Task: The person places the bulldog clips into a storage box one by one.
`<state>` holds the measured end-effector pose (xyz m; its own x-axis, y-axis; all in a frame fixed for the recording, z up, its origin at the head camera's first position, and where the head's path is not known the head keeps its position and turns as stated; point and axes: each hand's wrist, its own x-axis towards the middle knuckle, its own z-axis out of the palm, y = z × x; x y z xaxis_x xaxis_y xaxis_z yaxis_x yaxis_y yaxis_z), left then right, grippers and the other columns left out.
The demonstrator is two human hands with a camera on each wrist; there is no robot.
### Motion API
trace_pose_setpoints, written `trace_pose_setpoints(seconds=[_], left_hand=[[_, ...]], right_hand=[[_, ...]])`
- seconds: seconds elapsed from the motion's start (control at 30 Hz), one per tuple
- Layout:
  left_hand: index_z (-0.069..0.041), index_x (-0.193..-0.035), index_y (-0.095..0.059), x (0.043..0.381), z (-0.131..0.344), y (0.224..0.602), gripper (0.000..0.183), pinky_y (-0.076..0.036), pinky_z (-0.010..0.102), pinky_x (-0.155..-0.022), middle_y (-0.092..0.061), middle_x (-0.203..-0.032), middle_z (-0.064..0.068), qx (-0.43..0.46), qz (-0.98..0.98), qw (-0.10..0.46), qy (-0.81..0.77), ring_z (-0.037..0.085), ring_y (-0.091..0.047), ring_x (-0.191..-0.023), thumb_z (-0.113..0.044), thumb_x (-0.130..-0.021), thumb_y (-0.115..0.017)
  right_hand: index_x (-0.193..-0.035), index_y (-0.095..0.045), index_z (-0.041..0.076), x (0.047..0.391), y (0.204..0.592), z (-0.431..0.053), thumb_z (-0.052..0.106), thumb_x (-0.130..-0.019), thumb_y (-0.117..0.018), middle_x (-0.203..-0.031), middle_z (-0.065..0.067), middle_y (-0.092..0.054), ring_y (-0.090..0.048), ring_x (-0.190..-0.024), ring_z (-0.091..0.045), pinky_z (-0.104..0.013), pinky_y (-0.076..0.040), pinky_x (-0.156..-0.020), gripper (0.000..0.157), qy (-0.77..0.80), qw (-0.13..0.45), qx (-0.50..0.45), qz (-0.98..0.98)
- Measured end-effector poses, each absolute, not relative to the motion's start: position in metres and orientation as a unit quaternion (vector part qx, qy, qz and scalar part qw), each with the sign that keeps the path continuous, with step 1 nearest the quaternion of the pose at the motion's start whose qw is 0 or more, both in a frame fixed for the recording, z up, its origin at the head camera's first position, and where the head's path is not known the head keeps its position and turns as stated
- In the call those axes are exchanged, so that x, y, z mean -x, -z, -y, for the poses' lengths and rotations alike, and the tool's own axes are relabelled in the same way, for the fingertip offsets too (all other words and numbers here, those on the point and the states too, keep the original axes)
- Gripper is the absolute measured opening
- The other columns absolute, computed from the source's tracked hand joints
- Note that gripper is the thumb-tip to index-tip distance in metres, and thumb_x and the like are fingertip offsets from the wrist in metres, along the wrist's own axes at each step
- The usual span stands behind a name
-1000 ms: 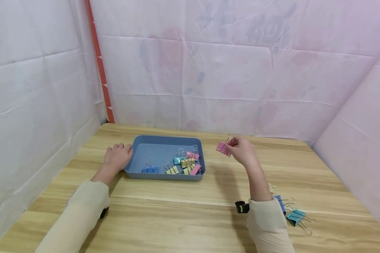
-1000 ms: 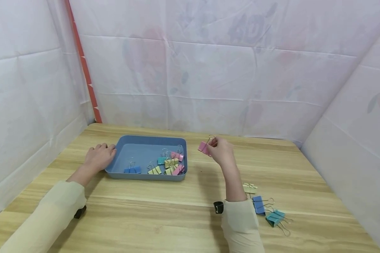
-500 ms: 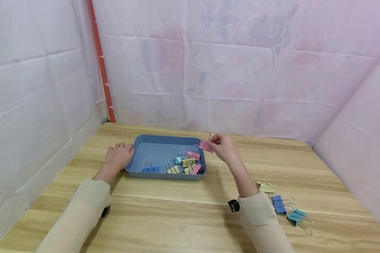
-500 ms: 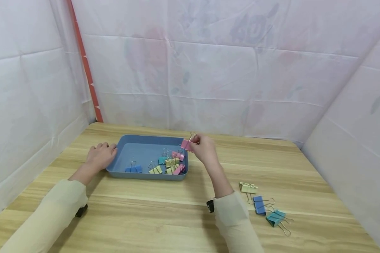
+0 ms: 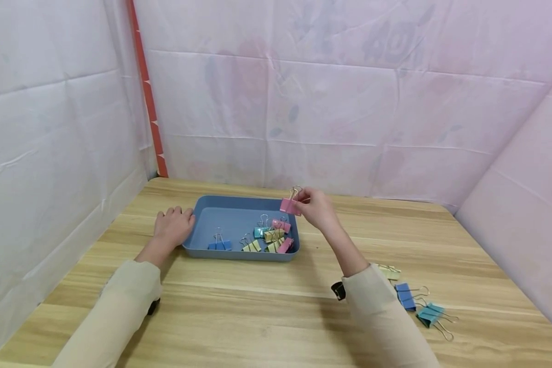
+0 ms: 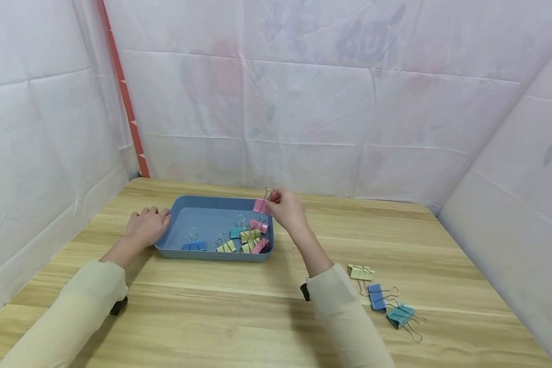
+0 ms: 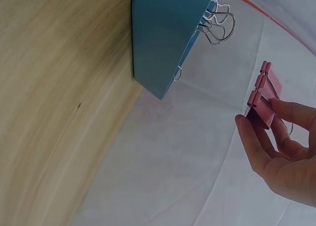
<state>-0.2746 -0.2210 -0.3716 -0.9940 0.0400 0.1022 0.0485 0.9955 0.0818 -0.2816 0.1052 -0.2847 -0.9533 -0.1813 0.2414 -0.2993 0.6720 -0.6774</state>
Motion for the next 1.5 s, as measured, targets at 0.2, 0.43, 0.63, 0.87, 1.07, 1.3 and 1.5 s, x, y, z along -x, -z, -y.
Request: trace_pose_setpoints(seconds=[0.2, 0.43, 0.63, 0.87, 1.07, 1.3, 1.5], left_hand=[[-0.006, -0.119, -0.041, 0.275, 0.221, 0.372, 0.042, -0.023, 0.055, -0.078, -0.041, -0.108, 0.022, 0.022, 0.998, 0.052, 0.041, 0.036, -0.035, -0.099, -0.030, -0.088, -0.027], [-0.006, -0.120, -0.041, 0.275, 0.221, 0.372, 0.042, -0.023, 0.054, -0.078, -0.041, -0.109, 0.021, 0.020, 0.998, 0.054, 0.039, 0.036, -0.035, -0.100, -0.030, -0.088, -0.027], [-0.005, -0.119, -0.041, 0.275, 0.222, 0.371, 0.042, -0.024, 0.054, -0.078, -0.042, -0.109, 0.021, 0.021, 0.998, 0.057, 0.035, 0.036, -0.035, -0.100, -0.030, -0.088, -0.027], [-0.005, -0.119, -0.041, 0.274, 0.222, 0.372, 0.042, -0.024, 0.054, -0.078, -0.041, -0.109, 0.021, 0.022, 0.998, 0.054, 0.040, 0.036, -0.034, -0.100, -0.030, -0.088, -0.026], [-0.006, -0.119, -0.040, 0.274, 0.222, 0.372, 0.042, -0.024, 0.054, -0.078, -0.041, -0.110, 0.021, 0.024, 0.998, 0.050, 0.039, 0.036, -0.034, -0.101, -0.030, -0.088, -0.026], [-0.005, -0.119, -0.041, 0.275, 0.221, 0.372, 0.042, -0.023, 0.054, -0.078, -0.041, -0.110, 0.022, 0.024, 0.997, 0.052, 0.041, 0.036, -0.034, -0.100, -0.030, -0.088, -0.026], [-0.005, -0.119, -0.041, 0.274, 0.222, 0.371, 0.042, -0.023, 0.055, -0.078, -0.041, -0.109, 0.022, 0.022, 0.998, 0.049, 0.041, 0.036, -0.034, -0.100, -0.030, -0.088, -0.027]], right_hand=[[-0.079, -0.055, 0.003, 0.286, 0.285, -0.098, 0.011, -0.076, -0.057, -0.077, -0.008, -0.055, -0.053, -0.070, -0.018, -0.025, -0.045, -0.054, 0.009, -0.386, 0.082, -0.145, 0.907], [-0.079, -0.057, 0.005, 0.290, 0.289, -0.088, 0.013, -0.076, -0.057, -0.076, -0.005, -0.055, -0.053, -0.071, -0.017, -0.025, -0.045, -0.057, 0.008, -0.376, 0.081, -0.164, 0.908], [-0.076, -0.058, 0.006, 0.293, 0.290, -0.076, 0.013, -0.076, -0.058, -0.073, -0.004, -0.055, -0.052, -0.066, -0.015, -0.024, -0.044, -0.055, 0.007, -0.372, 0.081, -0.177, 0.907], [-0.075, -0.060, 0.008, 0.297, 0.294, -0.064, 0.012, -0.075, -0.059, -0.070, -0.001, -0.056, -0.050, -0.062, -0.014, -0.022, -0.043, -0.054, 0.004, -0.366, 0.082, -0.180, 0.910], [-0.074, -0.060, 0.008, 0.299, 0.295, -0.057, 0.012, -0.074, -0.060, -0.069, -0.001, -0.056, -0.051, -0.060, -0.012, -0.022, -0.043, -0.053, 0.004, -0.364, 0.076, -0.182, 0.910], [-0.073, -0.061, 0.008, 0.301, 0.295, -0.049, 0.012, -0.074, -0.060, -0.068, 0.000, -0.056, -0.052, -0.055, -0.011, -0.021, -0.043, -0.051, 0.004, -0.358, 0.068, -0.192, 0.911], [-0.074, -0.061, 0.006, 0.303, 0.297, -0.038, 0.009, -0.073, -0.060, -0.069, -0.001, -0.057, -0.052, -0.058, -0.012, -0.020, -0.043, -0.051, 0.004, -0.359, 0.042, -0.202, 0.910]])
